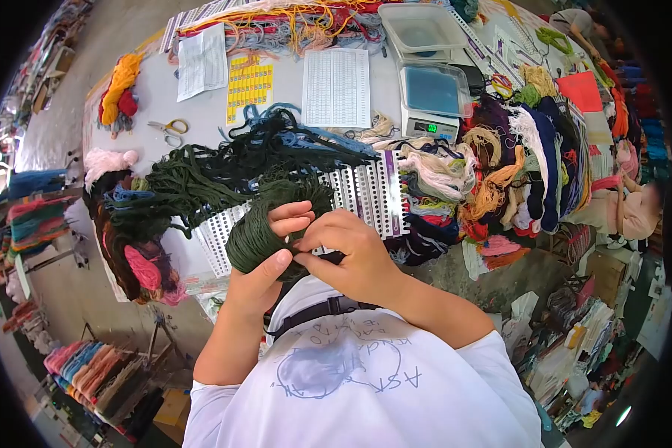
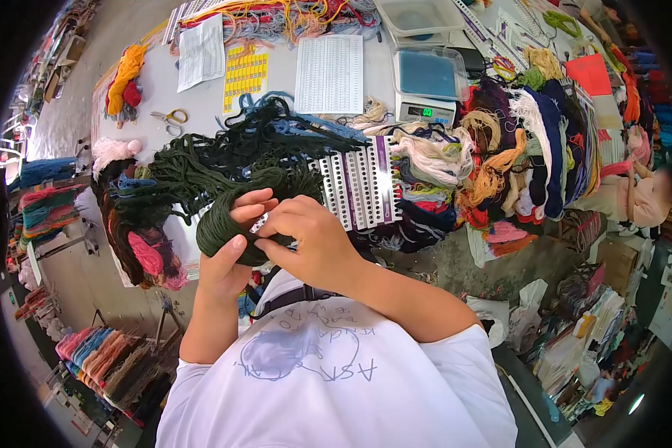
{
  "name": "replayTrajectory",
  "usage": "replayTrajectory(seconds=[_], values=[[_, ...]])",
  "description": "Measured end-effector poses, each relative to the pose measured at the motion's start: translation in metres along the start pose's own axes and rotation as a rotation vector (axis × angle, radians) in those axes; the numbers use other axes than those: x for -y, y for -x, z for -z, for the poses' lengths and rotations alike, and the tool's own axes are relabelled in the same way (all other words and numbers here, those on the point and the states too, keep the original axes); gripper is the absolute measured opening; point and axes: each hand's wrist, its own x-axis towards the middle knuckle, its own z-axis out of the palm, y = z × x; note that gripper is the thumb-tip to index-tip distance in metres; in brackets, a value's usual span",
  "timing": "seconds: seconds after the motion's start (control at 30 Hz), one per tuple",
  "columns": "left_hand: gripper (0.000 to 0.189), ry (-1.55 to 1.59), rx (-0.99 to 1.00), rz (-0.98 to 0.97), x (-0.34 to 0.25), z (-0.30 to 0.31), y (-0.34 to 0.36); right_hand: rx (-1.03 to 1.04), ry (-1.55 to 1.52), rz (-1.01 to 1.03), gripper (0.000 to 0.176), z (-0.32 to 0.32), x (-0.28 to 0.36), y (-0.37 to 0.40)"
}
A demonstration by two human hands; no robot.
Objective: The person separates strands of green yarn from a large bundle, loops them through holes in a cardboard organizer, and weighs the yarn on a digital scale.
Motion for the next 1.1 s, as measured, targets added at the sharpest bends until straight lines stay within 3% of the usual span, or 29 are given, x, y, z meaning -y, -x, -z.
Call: replayTrajectory(seconds=[0.17,0.23,0.57,0.77,1.1], values=[[0.041,0.063,-0.053,0.035,0.004,-0.002,0.000,0.086,-0.084,-0.138,0.010,0.016,-0.001,0.000],[0.042,-0.012,-0.037,0.024,0.005,-0.004,-0.002,0.128,-0.260,-0.240,0.007,0.019,-0.004,0.002],[0.043,-0.216,-0.009,-0.079,0.010,-0.008,-0.006,0.064,-0.344,-0.247,0.006,0.026,-0.007,0.011],[0.048,0.063,-0.066,0.037,0.009,-0.016,-0.006,0.080,-0.624,-0.413,0.004,0.029,-0.008,0.012],[0.048,0.028,-0.108,0.019,0.010,-0.021,-0.004,0.105,-0.569,-0.473,0.006,0.029,0.011,0.015]])
